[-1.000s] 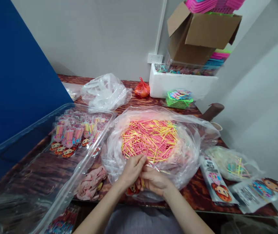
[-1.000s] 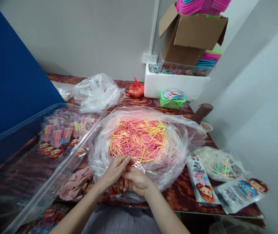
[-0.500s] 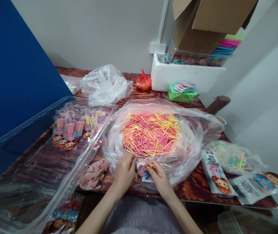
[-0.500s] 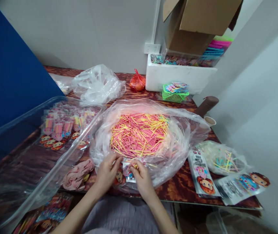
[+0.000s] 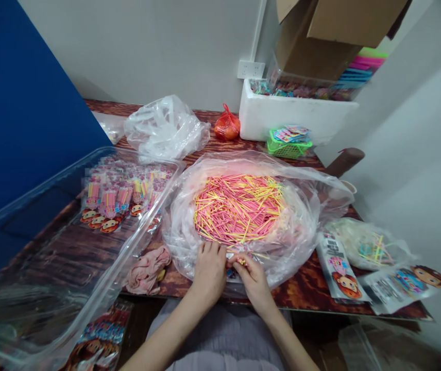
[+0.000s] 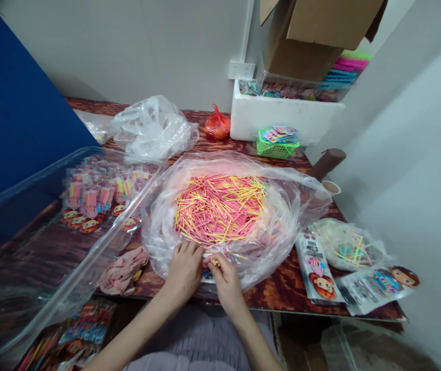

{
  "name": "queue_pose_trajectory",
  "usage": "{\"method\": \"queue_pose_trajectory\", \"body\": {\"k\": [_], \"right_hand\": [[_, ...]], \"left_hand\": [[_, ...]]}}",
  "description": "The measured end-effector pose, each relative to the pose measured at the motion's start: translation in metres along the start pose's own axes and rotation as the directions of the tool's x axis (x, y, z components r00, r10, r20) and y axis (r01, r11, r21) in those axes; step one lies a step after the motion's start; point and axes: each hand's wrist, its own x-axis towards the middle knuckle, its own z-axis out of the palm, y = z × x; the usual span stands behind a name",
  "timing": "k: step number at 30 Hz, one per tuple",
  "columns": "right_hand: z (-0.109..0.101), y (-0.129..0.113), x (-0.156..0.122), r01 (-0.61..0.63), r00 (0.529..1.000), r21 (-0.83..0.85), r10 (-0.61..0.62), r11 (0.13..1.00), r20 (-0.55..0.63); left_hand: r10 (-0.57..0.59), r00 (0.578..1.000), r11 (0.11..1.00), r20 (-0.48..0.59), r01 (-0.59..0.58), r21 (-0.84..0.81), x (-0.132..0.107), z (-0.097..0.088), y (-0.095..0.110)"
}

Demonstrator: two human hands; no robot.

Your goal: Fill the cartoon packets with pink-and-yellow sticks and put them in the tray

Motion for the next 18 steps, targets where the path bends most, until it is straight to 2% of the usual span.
{"method": "queue_pose_trajectory", "body": {"k": [6, 10, 14, 18], "right_hand": [[-0.003, -0.007, -0.002, 0.047, 0.998, -0.048, -0.049, 0.998, -0.039], [-0.009, -0.015, -0.001, 0.080, 0.995, -0.086, -0.085, 0.993, -0.055], [-0.012, -0.020, -0.002, 0.111, 0.992, -0.089, -0.115, 0.990, -0.047], [-0.012, -0.025, -0.003, 0.114, 0.992, -0.099, -0.119, 0.988, -0.046]], "left_hand": [[0.019, 1.000, 0.999, -0.019, -0.020, -0.047, 0.006, -0.001, 0.006], [0.019, 0.997, 0.998, -0.072, -0.024, -0.061, 0.007, 0.007, 0.004], [0.014, 0.992, 0.982, -0.129, -0.038, -0.184, 0.009, 0.019, 0.001], [-0.002, 0.991, 0.962, -0.136, -0.035, -0.270, 0.009, 0.022, -0.001]]}}
